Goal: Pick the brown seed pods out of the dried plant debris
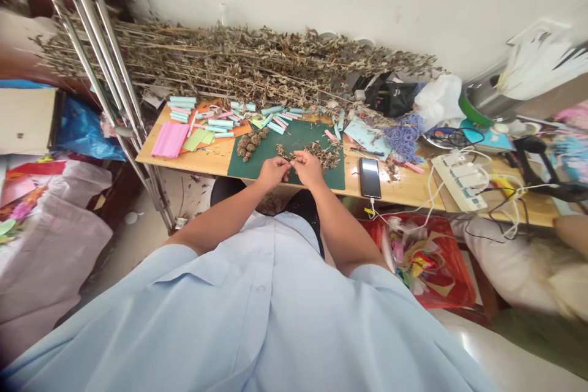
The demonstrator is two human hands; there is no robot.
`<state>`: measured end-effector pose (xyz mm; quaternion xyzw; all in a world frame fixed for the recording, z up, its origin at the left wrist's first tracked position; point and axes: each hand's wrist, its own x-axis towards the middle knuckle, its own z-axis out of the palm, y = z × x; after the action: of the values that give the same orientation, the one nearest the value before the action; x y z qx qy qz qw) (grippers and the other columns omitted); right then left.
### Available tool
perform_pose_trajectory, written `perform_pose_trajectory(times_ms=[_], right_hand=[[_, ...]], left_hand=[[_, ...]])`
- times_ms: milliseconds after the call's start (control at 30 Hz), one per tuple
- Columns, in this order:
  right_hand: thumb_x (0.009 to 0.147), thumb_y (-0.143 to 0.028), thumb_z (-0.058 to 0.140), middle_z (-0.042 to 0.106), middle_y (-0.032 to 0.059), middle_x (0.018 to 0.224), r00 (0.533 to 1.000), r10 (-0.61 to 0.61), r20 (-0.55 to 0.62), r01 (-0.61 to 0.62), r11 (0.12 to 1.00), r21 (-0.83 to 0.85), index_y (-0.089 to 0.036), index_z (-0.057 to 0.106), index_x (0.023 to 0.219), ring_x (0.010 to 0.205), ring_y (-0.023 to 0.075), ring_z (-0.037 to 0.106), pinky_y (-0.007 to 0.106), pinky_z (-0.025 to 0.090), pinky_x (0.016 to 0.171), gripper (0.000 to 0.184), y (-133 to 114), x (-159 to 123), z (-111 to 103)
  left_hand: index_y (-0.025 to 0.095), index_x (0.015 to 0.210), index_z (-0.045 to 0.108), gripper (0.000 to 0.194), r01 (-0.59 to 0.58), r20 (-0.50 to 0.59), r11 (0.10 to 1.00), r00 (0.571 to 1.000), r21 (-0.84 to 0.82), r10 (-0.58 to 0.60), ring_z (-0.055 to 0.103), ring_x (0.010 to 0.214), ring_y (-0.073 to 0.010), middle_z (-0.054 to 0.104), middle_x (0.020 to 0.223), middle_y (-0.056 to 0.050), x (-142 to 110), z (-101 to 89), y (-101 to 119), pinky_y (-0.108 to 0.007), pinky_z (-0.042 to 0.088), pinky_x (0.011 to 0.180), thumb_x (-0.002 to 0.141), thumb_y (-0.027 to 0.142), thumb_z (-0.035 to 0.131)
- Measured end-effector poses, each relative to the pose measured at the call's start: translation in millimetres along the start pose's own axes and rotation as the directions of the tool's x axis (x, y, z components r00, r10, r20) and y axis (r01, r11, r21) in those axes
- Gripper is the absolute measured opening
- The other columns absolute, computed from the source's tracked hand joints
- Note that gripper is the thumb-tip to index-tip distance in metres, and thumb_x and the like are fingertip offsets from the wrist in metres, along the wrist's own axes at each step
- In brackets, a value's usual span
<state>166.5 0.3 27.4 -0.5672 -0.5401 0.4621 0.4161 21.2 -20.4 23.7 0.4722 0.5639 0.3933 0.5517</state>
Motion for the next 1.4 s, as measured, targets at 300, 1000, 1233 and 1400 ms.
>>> perform_pose_trajectory(times_ms=[300,1000,1233,1400], right_hand=[[0.074,-0.036,0.068,0.069,0.0015,0.082,0.977,-0.048,-0.208,0.055,0.998,0.029,-0.017,0.067,0.107,0.058,0.0116,0.056,0.028,0.049,0.056,0.038,8.5,11.8,-3.2],[0.068,-0.042,0.075,0.072,0.0036,0.084,0.995,-0.003,-0.096,0.011,0.997,0.082,-0.017,0.070,0.105,0.058,0.0136,0.060,0.029,0.053,0.053,0.044,13.7,-0.1,2.3],[0.068,-0.041,0.076,0.072,0.0028,0.082,0.995,0.018,-0.099,-0.011,0.997,0.071,-0.018,0.069,0.106,0.059,0.0135,0.059,0.029,0.052,0.054,0.045,13.8,-1.6,4.7],[0.070,-0.040,0.073,0.072,0.0037,0.085,0.988,0.020,-0.155,-0.017,1.000,0.020,-0.018,0.068,0.106,0.060,0.0132,0.058,0.028,0.050,0.055,0.042,7.3,-0.9,2.9]], left_hand=[[0.015,0.074,0.061,0.015,-0.016,-0.021,0.999,1.000,-0.045,0.015,0.060,0.044,-0.0096,0.061,0.059,0.002,3.1,1.4,-4.4,-0.018,0.034,0.041,0.088,0.020,0.063],[0.014,0.099,0.070,0.020,-0.101,-0.009,0.989,0.995,-0.108,0.101,0.056,0.046,-0.0075,0.063,0.067,0.003,-0.4,-1.9,-6.3,-0.019,0.038,0.044,0.080,0.023,0.072],[0.015,0.077,0.066,0.012,-0.098,-0.024,0.995,0.995,-0.019,0.097,0.055,0.045,-0.0077,0.060,0.063,0.003,-4.5,-1.7,-1.3,-0.019,0.036,0.043,0.084,0.024,0.064],[0.016,0.077,0.066,0.012,-0.074,-0.005,0.995,0.997,0.071,0.075,0.053,0.044,-0.0083,0.057,0.054,0.004,-6.0,-2.0,1.2,-0.019,0.036,0.045,0.085,0.023,0.062]])
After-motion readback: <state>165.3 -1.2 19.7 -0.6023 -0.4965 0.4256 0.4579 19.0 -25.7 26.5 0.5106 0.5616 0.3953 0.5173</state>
